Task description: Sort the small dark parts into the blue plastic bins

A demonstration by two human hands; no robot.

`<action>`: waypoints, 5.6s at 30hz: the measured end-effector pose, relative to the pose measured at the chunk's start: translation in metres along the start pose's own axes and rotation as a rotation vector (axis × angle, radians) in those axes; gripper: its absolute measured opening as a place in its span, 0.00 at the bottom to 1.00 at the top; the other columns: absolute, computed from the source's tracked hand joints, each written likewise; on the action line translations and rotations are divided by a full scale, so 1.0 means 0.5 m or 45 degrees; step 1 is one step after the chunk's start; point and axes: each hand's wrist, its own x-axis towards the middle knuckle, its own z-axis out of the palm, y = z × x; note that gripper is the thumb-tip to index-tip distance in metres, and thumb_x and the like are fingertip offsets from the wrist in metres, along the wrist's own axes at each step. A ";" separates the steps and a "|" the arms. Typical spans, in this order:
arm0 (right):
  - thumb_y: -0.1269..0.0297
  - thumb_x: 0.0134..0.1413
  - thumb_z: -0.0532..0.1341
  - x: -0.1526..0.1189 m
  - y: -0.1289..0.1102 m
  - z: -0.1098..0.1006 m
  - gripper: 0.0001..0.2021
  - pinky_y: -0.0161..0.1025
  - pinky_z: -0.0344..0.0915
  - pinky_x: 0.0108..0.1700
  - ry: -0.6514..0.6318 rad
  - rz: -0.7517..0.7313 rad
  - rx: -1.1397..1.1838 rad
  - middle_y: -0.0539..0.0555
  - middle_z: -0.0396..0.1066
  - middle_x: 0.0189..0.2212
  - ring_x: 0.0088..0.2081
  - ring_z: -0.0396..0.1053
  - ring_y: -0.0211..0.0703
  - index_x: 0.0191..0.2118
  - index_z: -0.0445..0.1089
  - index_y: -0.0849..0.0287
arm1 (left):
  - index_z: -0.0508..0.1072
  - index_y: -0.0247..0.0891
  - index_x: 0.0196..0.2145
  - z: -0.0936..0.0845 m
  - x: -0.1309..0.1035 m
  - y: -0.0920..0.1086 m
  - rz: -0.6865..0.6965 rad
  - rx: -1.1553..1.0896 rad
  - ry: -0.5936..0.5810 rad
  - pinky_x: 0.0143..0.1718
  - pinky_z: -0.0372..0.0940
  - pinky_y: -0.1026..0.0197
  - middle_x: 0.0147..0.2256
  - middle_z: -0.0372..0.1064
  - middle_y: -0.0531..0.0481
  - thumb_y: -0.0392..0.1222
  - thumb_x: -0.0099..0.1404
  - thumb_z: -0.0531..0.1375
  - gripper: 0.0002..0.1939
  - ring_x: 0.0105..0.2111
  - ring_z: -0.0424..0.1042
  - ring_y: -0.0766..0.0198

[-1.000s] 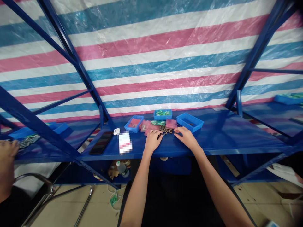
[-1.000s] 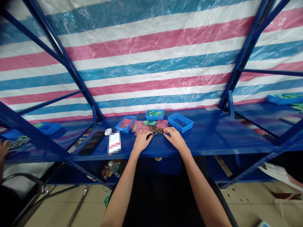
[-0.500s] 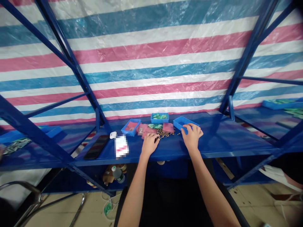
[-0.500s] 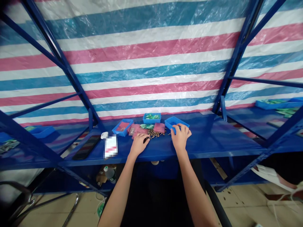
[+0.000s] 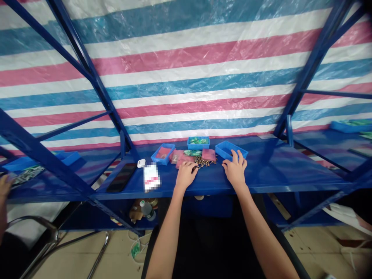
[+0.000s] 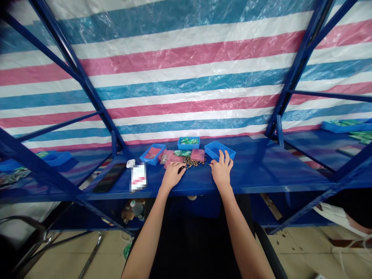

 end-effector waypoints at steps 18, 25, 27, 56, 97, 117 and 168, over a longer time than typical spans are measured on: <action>0.60 0.64 0.57 0.013 -0.002 0.003 0.07 0.44 0.68 0.48 -0.220 -0.399 0.871 0.56 0.75 0.40 0.44 0.72 0.47 0.42 0.72 0.54 | 0.76 0.43 0.49 0.000 0.001 -0.001 0.027 0.026 0.003 0.56 0.61 0.52 0.47 0.75 0.48 0.44 0.71 0.56 0.13 0.51 0.68 0.55; 0.55 0.65 0.56 0.034 0.018 0.000 0.13 0.56 0.54 0.54 0.312 0.134 0.339 0.62 0.71 0.46 0.53 0.62 0.58 0.40 0.74 0.57 | 0.76 0.43 0.48 -0.003 0.000 0.000 0.016 0.011 0.002 0.57 0.60 0.52 0.48 0.75 0.49 0.43 0.71 0.56 0.13 0.51 0.67 0.55; 0.53 0.63 0.56 0.038 0.026 0.008 0.15 0.60 0.52 0.52 0.417 0.384 0.220 0.65 0.67 0.50 0.55 0.57 0.64 0.38 0.75 0.58 | 0.76 0.43 0.48 -0.005 0.000 0.002 0.010 0.007 -0.013 0.56 0.61 0.52 0.48 0.75 0.49 0.44 0.71 0.56 0.13 0.51 0.67 0.54; 0.65 0.63 0.58 0.031 -0.016 0.015 0.05 0.42 0.67 0.46 -0.462 -0.409 0.606 0.54 0.73 0.36 0.42 0.70 0.47 0.38 0.71 0.56 | 0.76 0.44 0.42 -0.009 0.005 -0.002 0.018 -0.052 -0.012 0.55 0.61 0.53 0.44 0.76 0.51 0.40 0.67 0.60 0.07 0.49 0.68 0.56; 0.62 0.65 0.56 0.040 -0.028 0.018 0.10 0.46 0.60 0.49 -0.351 -0.342 0.124 0.62 0.68 0.41 0.45 0.62 0.55 0.45 0.70 0.62 | 0.74 0.44 0.41 -0.010 0.005 -0.004 0.032 -0.090 -0.035 0.54 0.60 0.53 0.44 0.75 0.51 0.38 0.67 0.60 0.05 0.49 0.68 0.56; 0.68 0.60 0.61 0.034 0.012 0.048 0.04 0.48 0.66 0.51 -0.332 -0.220 0.583 0.59 0.72 0.38 0.43 0.69 0.52 0.37 0.73 0.59 | 0.75 0.43 0.42 -0.001 0.006 -0.013 0.041 -0.250 0.021 0.50 0.66 0.56 0.40 0.76 0.51 0.34 0.64 0.62 0.10 0.45 0.70 0.59; 0.57 0.65 0.55 0.039 0.001 -0.001 0.13 0.57 0.48 0.54 0.301 0.177 0.306 0.62 0.71 0.50 0.53 0.59 0.60 0.47 0.73 0.55 | 0.76 0.42 0.41 0.001 0.006 -0.017 0.060 -0.159 -0.015 0.52 0.65 0.54 0.42 0.74 0.49 0.36 0.68 0.58 0.08 0.46 0.70 0.57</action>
